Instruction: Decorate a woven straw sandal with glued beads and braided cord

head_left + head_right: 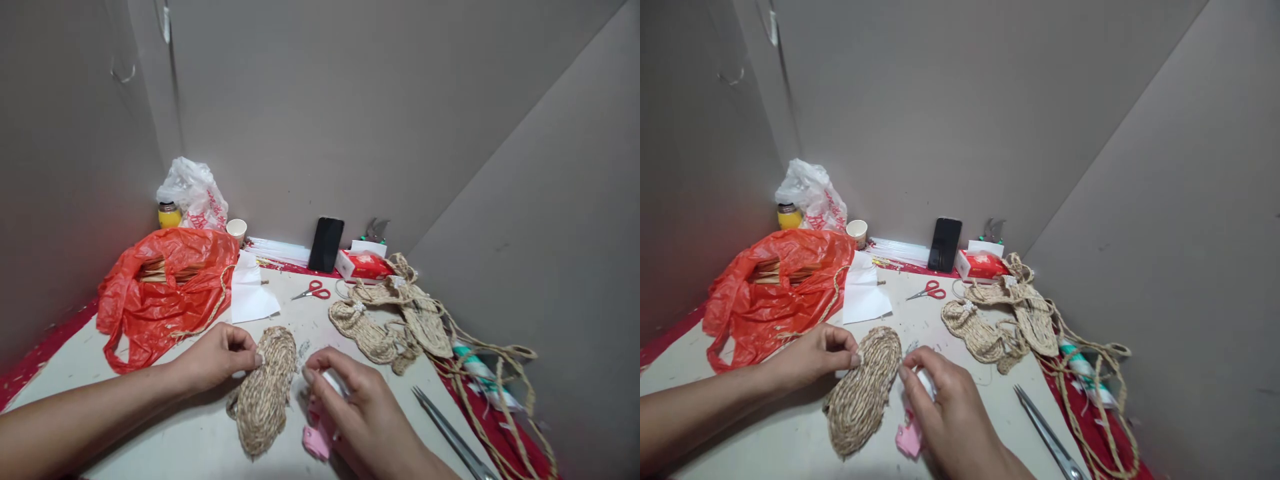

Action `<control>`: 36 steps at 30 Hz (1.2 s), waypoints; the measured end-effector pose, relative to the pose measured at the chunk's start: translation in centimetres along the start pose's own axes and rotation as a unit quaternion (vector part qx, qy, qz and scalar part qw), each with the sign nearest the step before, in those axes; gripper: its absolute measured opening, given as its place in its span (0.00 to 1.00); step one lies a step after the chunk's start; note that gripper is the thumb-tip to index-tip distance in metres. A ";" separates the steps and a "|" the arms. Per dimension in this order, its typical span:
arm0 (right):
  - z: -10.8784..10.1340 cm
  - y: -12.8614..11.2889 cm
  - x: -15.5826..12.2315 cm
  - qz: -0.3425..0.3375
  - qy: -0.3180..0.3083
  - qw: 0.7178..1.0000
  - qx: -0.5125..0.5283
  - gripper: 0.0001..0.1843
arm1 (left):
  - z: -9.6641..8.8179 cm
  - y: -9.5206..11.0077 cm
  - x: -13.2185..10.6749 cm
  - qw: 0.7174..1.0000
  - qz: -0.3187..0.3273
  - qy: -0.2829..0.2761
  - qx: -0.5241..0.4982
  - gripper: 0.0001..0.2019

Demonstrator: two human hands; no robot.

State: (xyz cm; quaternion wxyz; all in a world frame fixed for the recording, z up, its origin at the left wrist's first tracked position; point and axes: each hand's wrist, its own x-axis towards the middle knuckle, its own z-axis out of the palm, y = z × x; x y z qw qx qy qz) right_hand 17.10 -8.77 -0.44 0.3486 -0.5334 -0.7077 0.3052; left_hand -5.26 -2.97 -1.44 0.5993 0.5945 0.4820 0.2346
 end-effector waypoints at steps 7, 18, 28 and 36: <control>2.3 -0.6 1.6 -0.140 -0.018 0.984 -0.108 0.07 | 0.6 0.1 -0.6 0.999 0.033 -0.007 -0.013 0.13; 3.7 -0.6 1.7 -0.238 -0.036 0.937 -0.252 0.13 | 1.3 -0.5 -1.0 0.998 0.030 -0.010 -0.051 0.08; 3.8 0.0 2.6 -0.136 -0.008 0.987 -0.081 0.07 | 1.4 -0.5 -1.1 0.998 0.030 -0.002 -0.050 0.07; 4.0 0.4 0.9 -0.333 -0.032 0.897 -0.290 0.13 | 1.2 -0.4 -0.9 0.998 0.013 0.001 -0.058 0.10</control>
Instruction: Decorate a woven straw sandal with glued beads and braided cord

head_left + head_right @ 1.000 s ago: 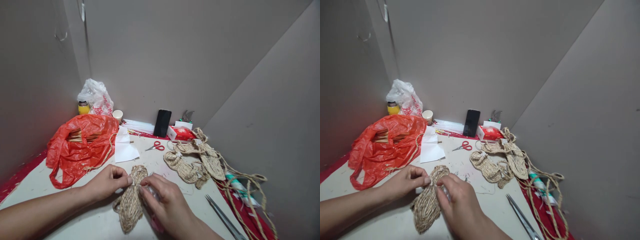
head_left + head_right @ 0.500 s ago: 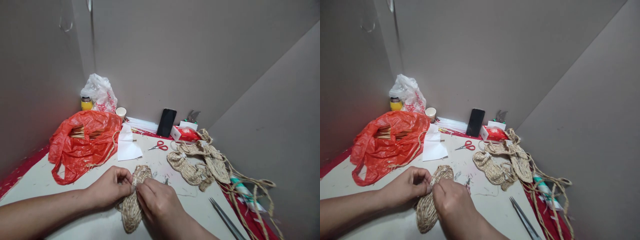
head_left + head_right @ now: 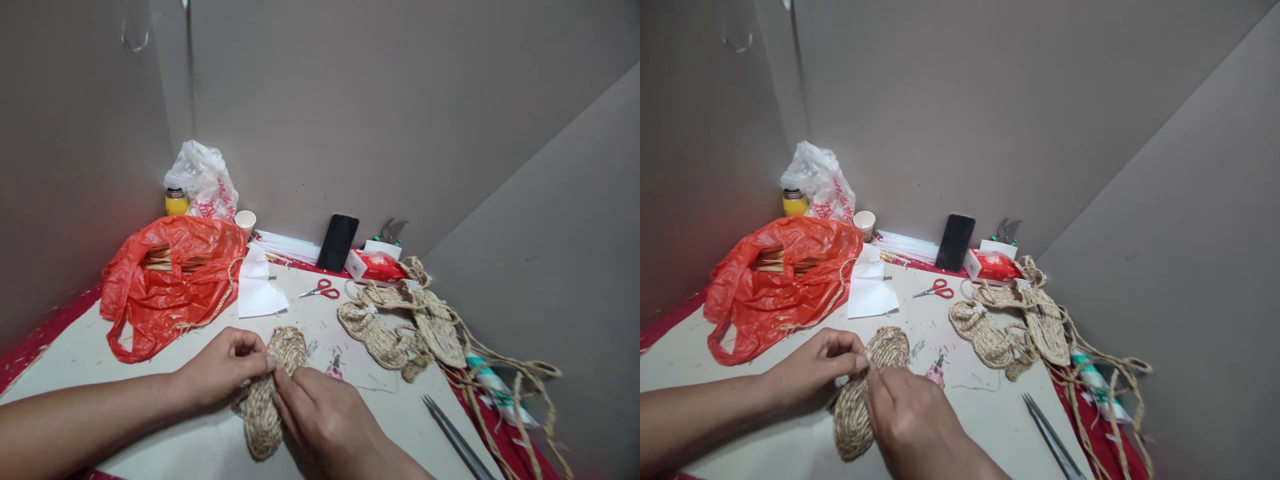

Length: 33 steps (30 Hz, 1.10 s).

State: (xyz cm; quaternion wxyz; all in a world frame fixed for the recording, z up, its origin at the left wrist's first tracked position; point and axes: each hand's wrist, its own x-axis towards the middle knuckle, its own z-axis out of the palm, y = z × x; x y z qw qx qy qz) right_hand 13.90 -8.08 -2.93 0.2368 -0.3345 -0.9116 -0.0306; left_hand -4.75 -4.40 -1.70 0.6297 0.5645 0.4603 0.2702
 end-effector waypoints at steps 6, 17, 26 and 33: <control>-3.0 0.2 -1.2 0.065 0.007 0.992 0.107 0.17 | 0.0 -0.6 0.3 1.000 -0.010 0.009 -0.019 0.12; -6.8 0.6 -3.4 0.443 -0.021 0.809 0.385 0.12 | -3.8 1.3 0.5 0.986 -0.083 -0.074 -0.125 0.12; -5.4 -0.6 -3.0 0.347 0.020 0.875 0.336 0.06 | -3.6 1.3 -2.9 0.933 0.071 0.101 0.337 0.27; -5.1 -1.0 -3.1 0.317 0.016 0.911 0.265 0.05 | -1.6 -2.0 -6.4 0.860 0.157 0.056 0.483 0.39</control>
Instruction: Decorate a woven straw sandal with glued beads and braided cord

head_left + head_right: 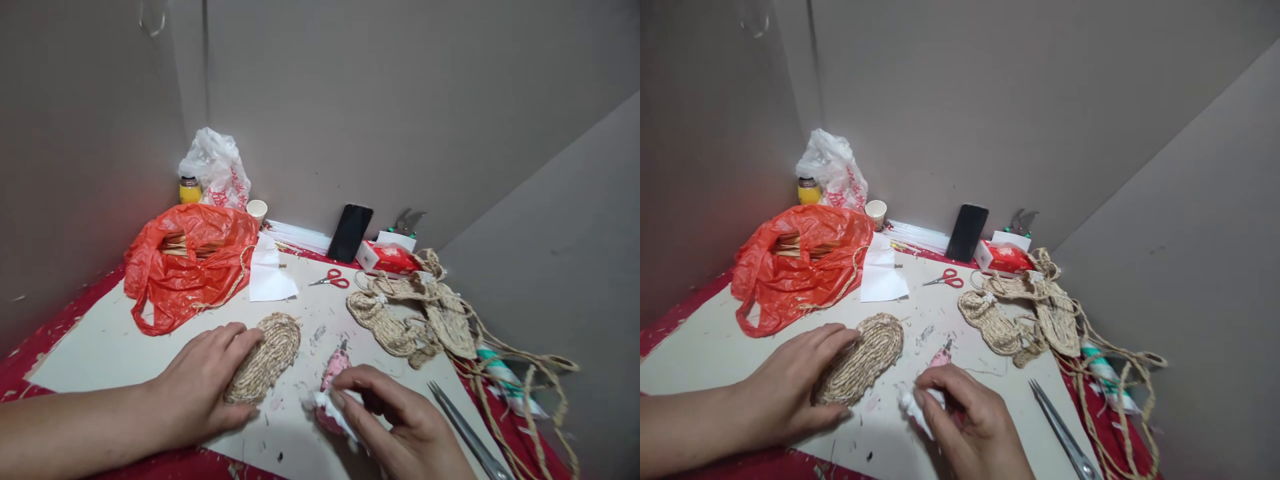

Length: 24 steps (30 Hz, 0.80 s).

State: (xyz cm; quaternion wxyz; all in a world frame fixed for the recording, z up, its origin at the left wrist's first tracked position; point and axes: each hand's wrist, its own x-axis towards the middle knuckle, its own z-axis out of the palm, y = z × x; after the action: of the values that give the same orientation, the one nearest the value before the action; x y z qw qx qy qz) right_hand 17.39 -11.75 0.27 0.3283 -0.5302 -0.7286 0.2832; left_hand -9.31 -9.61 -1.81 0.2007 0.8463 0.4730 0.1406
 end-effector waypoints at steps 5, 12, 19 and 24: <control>0.3 -0.3 0.6 -0.044 0.018 0.998 0.031 0.04 | 0.6 -0.6 0.2 0.998 0.000 -0.041 -0.051 0.42; 3.2 -0.7 0.4 -0.074 -0.057 0.995 0.024 0.06 | 0.6 -1.1 -0.1 0.989 0.017 -0.013 -0.144 0.40; 4.5 -1.6 1.6 -0.180 0.001 0.984 0.008 0.08 | -1.3 -1.1 1.1 0.887 -0.083 -0.060 -0.451 0.42; 5.5 -2.4 2.0 -0.154 -0.007 0.988 0.034 0.07 | -0.8 -1.2 1.3 0.797 -0.118 -0.074 -0.588 0.44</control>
State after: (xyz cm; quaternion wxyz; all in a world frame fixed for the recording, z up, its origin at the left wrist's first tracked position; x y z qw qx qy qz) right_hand 11.26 -10.81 -1.03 0.3802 -0.3985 -0.7939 0.2577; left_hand -9.86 -7.74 -1.62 0.7091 0.5114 0.3790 0.3036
